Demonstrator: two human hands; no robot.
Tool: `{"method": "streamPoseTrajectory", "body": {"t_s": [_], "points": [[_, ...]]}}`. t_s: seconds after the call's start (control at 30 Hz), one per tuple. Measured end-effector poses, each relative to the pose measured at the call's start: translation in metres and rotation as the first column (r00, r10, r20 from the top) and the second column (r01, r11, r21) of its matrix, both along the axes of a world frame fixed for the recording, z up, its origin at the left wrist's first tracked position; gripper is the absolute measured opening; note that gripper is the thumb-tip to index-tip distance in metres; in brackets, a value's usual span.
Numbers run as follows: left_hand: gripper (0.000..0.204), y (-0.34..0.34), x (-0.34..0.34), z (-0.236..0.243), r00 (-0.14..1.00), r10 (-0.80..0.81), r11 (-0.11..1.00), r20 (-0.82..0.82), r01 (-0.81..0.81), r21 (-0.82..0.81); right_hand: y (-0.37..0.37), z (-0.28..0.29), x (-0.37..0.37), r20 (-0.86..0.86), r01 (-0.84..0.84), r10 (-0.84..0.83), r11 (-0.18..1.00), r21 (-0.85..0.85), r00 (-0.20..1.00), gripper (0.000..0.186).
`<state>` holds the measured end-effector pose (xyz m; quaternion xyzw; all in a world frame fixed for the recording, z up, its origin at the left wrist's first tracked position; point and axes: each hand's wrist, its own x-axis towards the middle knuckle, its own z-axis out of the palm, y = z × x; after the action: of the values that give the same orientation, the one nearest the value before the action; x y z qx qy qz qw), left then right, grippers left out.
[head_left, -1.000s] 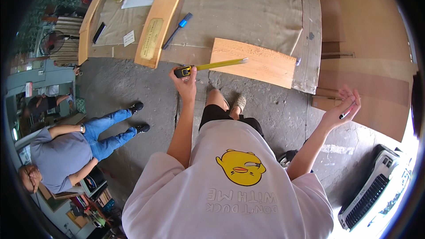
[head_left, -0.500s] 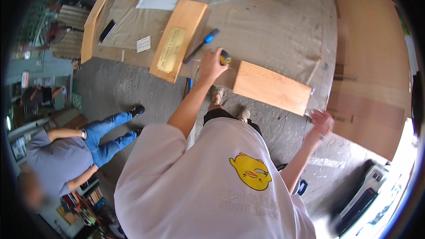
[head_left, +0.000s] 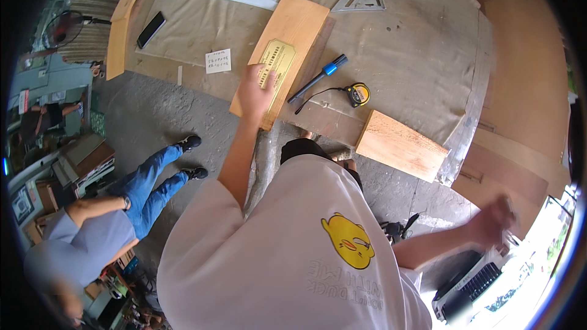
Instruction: The person measures a rectangular wooden board with a tape measure and marks it with a marker. They then use a speed square to draw straight lines on the board. The person handles the board, tape measure, marker, and speed square throughout the task.
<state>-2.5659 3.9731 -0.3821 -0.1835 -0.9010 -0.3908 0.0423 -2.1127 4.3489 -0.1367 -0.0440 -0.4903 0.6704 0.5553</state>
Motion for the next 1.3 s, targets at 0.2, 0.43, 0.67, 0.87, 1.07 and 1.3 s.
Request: {"method": "streamPoseTrajectory", "body": {"t_s": [0.2,0.43,0.67,0.87,1.07,1.3], "points": [[0.027,-0.052,-0.036,0.024,0.995,0.083,0.997,-0.047,-0.083,0.001,-0.043,-0.114,-0.26,0.821,-0.041,-0.013,0.998,0.044,0.571,0.026],[0.017,-0.11,0.045,0.003,0.997,0.075,0.982,0.026,-0.07,-0.173,0.078,-0.244,-0.432,0.836,-0.112,-0.363,0.89,0.441,0.412,0.019],[0.011,-0.15,0.127,0.015,0.933,0.238,0.965,0.271,-0.195,-0.175,-0.018,-0.28,-0.498,0.891,-0.373,-0.313,0.824,0.427,0.33,0.029],[0.011,-0.123,0.102,0.015,0.974,0.092,0.993,0.205,-0.074,-0.094,-0.085,-0.291,-0.497,0.883,-0.561,-0.409,0.686,0.464,0.23,0.068],[0.011,-0.053,0.065,0.021,0.976,-0.086,0.996,0.201,0.081,0.03,-0.03,-0.281,-0.5,0.933,-0.588,-0.279,0.724,0.361,0.228,0.048],[0.011,0.048,0.087,0.06,0.844,-0.448,0.885,0.295,0.372,0.28,0.042,-0.124,-0.321,0.345,0.032,0.004,0.994,-0.1,0.938,0.026]]}}
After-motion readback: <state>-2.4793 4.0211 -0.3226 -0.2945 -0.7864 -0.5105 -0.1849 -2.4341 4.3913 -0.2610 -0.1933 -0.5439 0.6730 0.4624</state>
